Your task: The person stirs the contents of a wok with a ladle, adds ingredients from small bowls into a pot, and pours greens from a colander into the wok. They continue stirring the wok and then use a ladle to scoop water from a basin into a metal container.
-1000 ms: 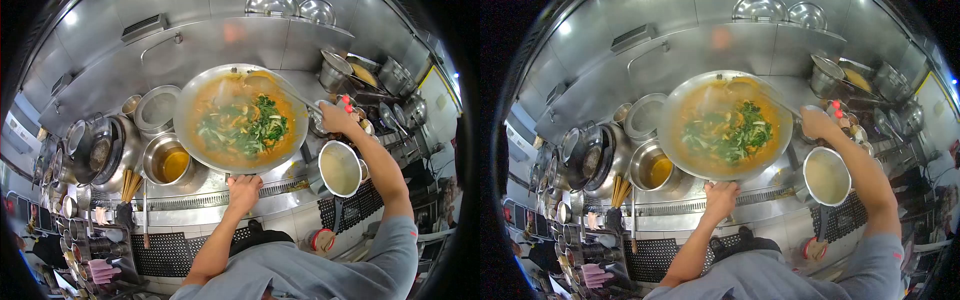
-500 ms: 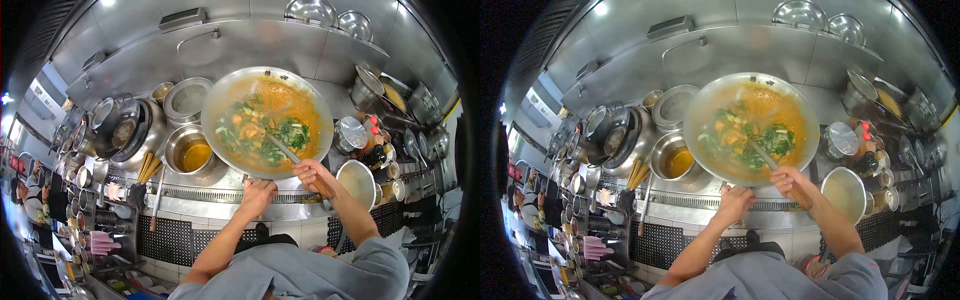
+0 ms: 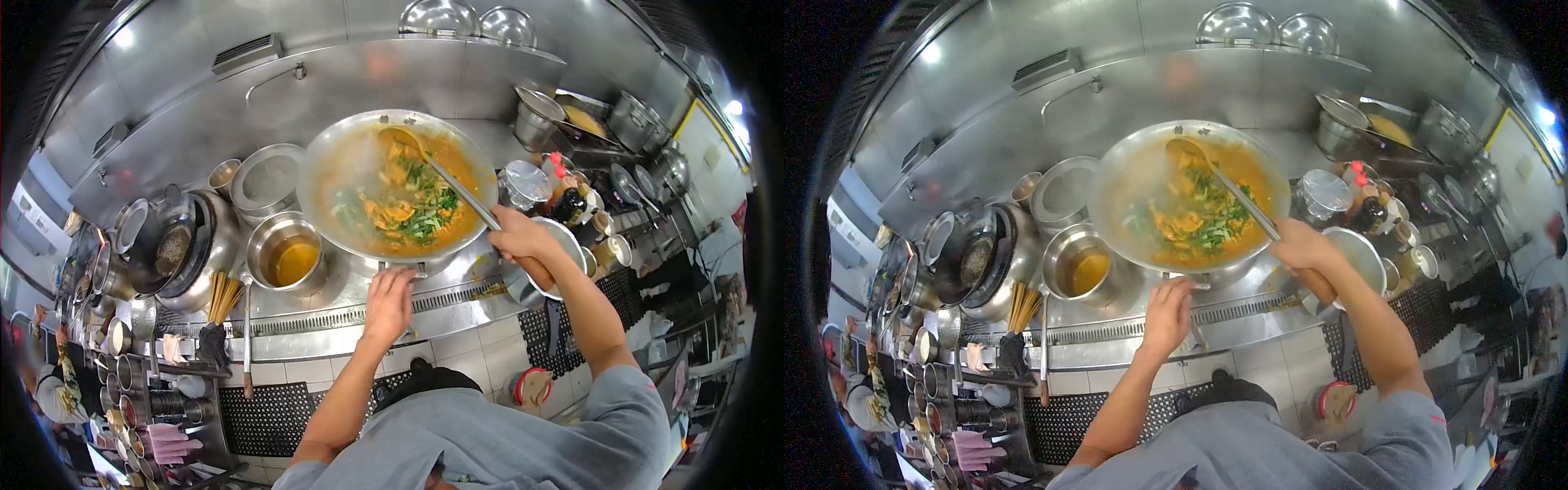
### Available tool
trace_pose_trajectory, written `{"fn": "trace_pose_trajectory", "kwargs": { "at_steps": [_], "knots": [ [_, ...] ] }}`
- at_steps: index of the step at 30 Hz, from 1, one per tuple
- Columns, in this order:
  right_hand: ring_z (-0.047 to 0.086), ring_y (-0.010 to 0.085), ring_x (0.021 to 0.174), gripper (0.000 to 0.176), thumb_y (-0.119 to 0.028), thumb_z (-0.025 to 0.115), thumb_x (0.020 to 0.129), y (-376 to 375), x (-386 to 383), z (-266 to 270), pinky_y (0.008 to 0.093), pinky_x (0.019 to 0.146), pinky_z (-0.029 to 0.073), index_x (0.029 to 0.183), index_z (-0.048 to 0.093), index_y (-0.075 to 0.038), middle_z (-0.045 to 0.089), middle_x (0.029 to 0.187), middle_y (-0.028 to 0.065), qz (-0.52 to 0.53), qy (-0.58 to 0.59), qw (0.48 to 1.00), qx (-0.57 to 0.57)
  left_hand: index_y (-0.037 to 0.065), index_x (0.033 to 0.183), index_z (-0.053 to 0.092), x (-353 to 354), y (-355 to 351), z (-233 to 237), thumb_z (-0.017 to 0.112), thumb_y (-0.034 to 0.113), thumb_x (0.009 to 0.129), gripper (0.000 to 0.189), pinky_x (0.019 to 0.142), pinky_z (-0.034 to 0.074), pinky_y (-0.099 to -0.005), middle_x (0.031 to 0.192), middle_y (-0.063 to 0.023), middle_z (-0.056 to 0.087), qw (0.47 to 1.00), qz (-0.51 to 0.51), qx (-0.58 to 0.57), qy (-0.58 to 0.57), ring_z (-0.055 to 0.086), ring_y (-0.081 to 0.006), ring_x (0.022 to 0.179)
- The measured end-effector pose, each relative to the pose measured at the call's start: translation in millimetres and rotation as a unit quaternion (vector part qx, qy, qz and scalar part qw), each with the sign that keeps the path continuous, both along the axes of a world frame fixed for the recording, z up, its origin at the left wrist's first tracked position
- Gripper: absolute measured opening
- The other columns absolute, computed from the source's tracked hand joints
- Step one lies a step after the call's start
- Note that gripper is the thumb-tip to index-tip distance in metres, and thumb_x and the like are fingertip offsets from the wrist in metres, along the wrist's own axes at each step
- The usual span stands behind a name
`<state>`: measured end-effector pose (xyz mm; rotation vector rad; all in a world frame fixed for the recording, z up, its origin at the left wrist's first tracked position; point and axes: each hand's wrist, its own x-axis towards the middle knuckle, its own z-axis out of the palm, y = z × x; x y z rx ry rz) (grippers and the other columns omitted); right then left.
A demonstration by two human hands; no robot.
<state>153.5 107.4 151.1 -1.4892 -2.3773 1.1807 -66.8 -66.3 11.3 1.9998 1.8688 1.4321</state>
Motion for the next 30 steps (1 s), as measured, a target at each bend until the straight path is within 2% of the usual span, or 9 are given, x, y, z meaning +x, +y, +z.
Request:
{"fn": "trace_pose_trajectory", "kwargs": {
  "at_steps": [3,5,9,11,13,18,22,24,30],
  "knots": [
    [0.059,0.0161,0.047,0.049,-0.01,0.052,0.08,-14,-17,7,0.0356,0.042,0.049,0.128,0.05,0.001,0.063,0.07,0.0119,0.007,-0.021,0.999,0.04,0.006,0.114,0.063,0,-18,0,0.06,0.007,0.091,0.023,0.088,0.049,-0.0431,0.108,-0.0158,0.066,0.996,-0.042,-0.043,-0.072,0.061,-0.0364,0.1],
    [0.068,0.0317,0.065,0.047,-0.007,0.051,0.082,-24,-24,7,0.0451,0.058,0.054,0.127,0.046,0.004,0.067,0.08,0.0219,0.036,-0.097,0.988,0.11,0.006,0.113,0.064,-2,-43,-19,0.061,0.014,0.094,0.021,0.08,0.052,-0.0437,0.104,-0.018,0.068,0.976,-0.08,-0.131,-0.152,0.065,-0.0385,0.092],
    [0.065,0.046,0.093,0.04,-0.002,0.052,0.082,-51,1,-15,0.0518,0.078,0.051,0.121,0.045,0.003,0.065,0.096,0.031,0.074,-0.225,0.963,0.13,0.003,0.103,0.064,-50,-167,-151,0.054,0.028,0.097,0.028,0.079,0.052,-0.0486,0.098,-0.022,0.068,0.936,-0.003,-0.343,-0.08,0.065,-0.0417,0.093],
    [0.065,0.0455,0.092,0.039,-0.002,0.054,0.082,-67,52,-13,0.0515,0.08,0.051,0.12,0.046,0.001,0.065,0.098,0.0298,0.115,-0.255,0.945,0.166,0.004,0.1,0.068,-61,-280,-199,0.053,0.031,0.094,0.031,0.078,0.053,-0.0525,0.096,-0.022,0.069,0.826,0.081,-0.557,-0.008,0.065,-0.0432,0.091],
    [0.066,0.0448,0.092,0.037,-0.003,0.056,0.083,-70,59,-1,0.0521,0.082,0.051,0.119,0.046,0.0,0.065,0.1,0.028,0.142,-0.275,0.931,0.195,0.003,0.101,0.067,-56,-374,-222,0.053,0.028,0.095,0.029,0.073,0.052,-0.0478,0.092,-0.0189,0.068,0.754,0.129,-0.635,-0.109,0.064,-0.0373,0.084],
    [0.066,0.0434,0.099,0.031,-0.008,0.058,0.085,-33,-2,-67,0.0547,0.086,0.05,0.113,0.049,0.002,0.066,0.103,0.0288,0.02,-0.27,0.948,0.168,-0.001,0.104,0.066,-63,-440,-284,0.052,0.019,0.096,0.025,0.058,0.049,-0.036,0.082,-0.0112,0.067,0.627,0.179,-0.606,-0.456,0.061,-0.0226,0.068],
    [0.065,0.0449,0.098,0.029,-0.007,0.058,0.085,-18,-21,-79,0.0549,0.085,0.05,0.111,0.049,0.002,0.066,0.101,0.0287,0.056,-0.24,0.954,0.169,-0.003,0.104,0.065,-75,-382,-284,0.053,0.014,0.097,0.022,0.049,0.047,-0.0292,0.077,-0.0069,0.066,0.724,0.126,-0.565,-0.375,0.058,-0.015,0.057],
    [0.066,0.0441,0.099,0.028,-0.008,0.057,0.086,-42,-7,-46,0.0533,0.085,0.051,0.111,0.049,0.002,0.066,0.102,0.0283,0.061,-0.276,0.948,0.145,-0.002,0.102,0.065,-60,-359,-239,0.053,0.014,0.097,0.021,0.047,0.045,-0.0287,0.076,-0.0068,0.067,0.687,0.238,-0.429,-0.535,0.057,-0.0144,0.056],
    [0.069,0.0403,0.085,0.03,-0.014,0.053,0.089,20,-13,-94,0.0487,0.071,0.054,0.114,0.05,0.003,0.068,0.093,0.0263,0.091,-0.258,0.931,0.243,-0.002,0.096,0.067,-69,-346,-270,0.058,0.02,0.094,0.024,0.052,0.048,-0.0281,0.073,-0.0071,0.066,0.695,0.175,-0.501,-0.486,0.06,-0.0126,0.059]
  ]
}}
